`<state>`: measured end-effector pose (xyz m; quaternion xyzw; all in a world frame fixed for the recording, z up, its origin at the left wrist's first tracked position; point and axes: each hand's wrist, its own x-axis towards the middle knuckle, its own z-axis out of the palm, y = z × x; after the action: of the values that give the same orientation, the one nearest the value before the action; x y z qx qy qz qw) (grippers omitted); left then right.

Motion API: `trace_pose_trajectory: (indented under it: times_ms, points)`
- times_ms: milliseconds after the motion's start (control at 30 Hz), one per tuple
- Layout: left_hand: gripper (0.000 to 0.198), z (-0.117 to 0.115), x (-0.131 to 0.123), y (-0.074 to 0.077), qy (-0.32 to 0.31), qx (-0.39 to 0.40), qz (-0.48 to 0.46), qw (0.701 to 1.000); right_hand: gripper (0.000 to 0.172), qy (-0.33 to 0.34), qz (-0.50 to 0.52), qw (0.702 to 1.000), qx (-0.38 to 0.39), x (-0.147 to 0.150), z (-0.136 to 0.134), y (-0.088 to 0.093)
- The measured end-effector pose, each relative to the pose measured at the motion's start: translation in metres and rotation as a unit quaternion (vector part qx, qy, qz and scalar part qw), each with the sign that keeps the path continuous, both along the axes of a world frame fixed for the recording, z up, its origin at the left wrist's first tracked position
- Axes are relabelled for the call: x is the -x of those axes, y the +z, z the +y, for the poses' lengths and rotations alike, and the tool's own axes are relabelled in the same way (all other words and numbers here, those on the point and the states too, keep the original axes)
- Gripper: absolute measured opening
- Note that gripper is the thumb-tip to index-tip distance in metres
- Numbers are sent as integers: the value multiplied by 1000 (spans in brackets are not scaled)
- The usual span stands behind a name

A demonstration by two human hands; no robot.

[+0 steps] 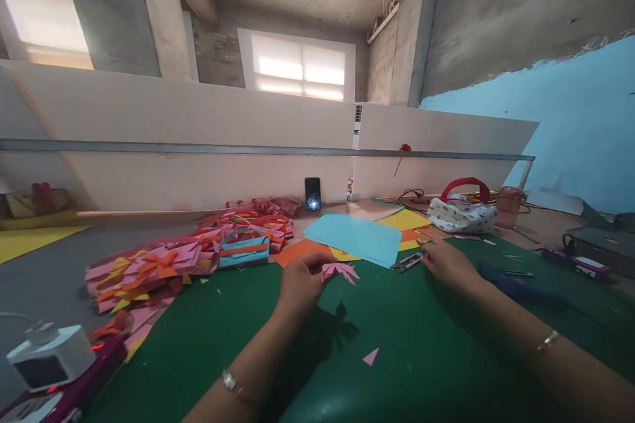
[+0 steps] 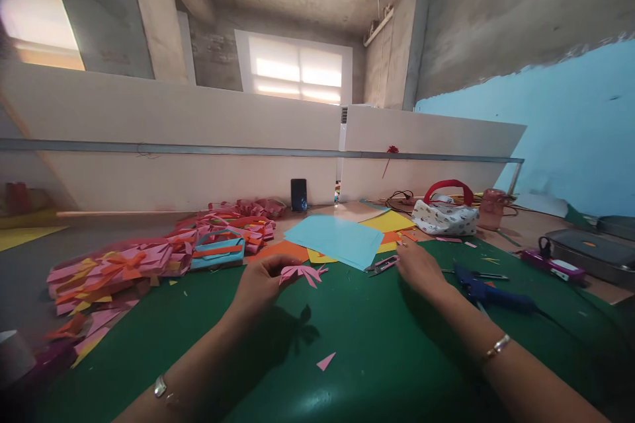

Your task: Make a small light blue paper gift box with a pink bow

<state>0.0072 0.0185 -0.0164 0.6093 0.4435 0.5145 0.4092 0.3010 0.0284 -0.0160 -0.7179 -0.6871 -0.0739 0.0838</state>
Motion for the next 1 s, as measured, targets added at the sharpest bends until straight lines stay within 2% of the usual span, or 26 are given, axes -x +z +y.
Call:
trace_pose_trajectory:
  times_ms: [100,167,233,267,367,400,533,767,833,933,1000]
  points:
    - [17,2,0,-2,-13,8,-10,1000,26,128,53,990,-15,45,-12,11]
    - [18,2,0,-4,-24,10,-27,999,33,256,130,956,-55,76,-21,15]
    - [18,1,-1,-5,-48,16,-43,998,40,328,167,925,-97,102,-27,16]
    - [19,1,-1,-6,-60,21,-51,997,39,341,184,915,-114,112,-28,16]
    - [21,3,-1,-7,-90,31,-68,993,16,346,246,897,-124,128,-25,18]
    - [21,4,-1,-7,-95,32,-72,992,14,340,268,893,-121,131,-23,19]
    - [24,10,0,-10,-97,51,-74,991,13,293,350,886,-84,132,-19,22]
    - [26,7,-1,-9,-142,102,-45,984,22,224,484,846,8,122,-12,18]
    - [28,6,-1,-9,-156,142,-56,976,25,225,532,816,36,118,-9,16]
    - [29,7,-1,-11,-157,194,-98,963,27,246,601,755,86,114,-6,11]
    - [30,9,0,-12,-157,214,-125,956,27,242,626,734,104,113,-4,7]
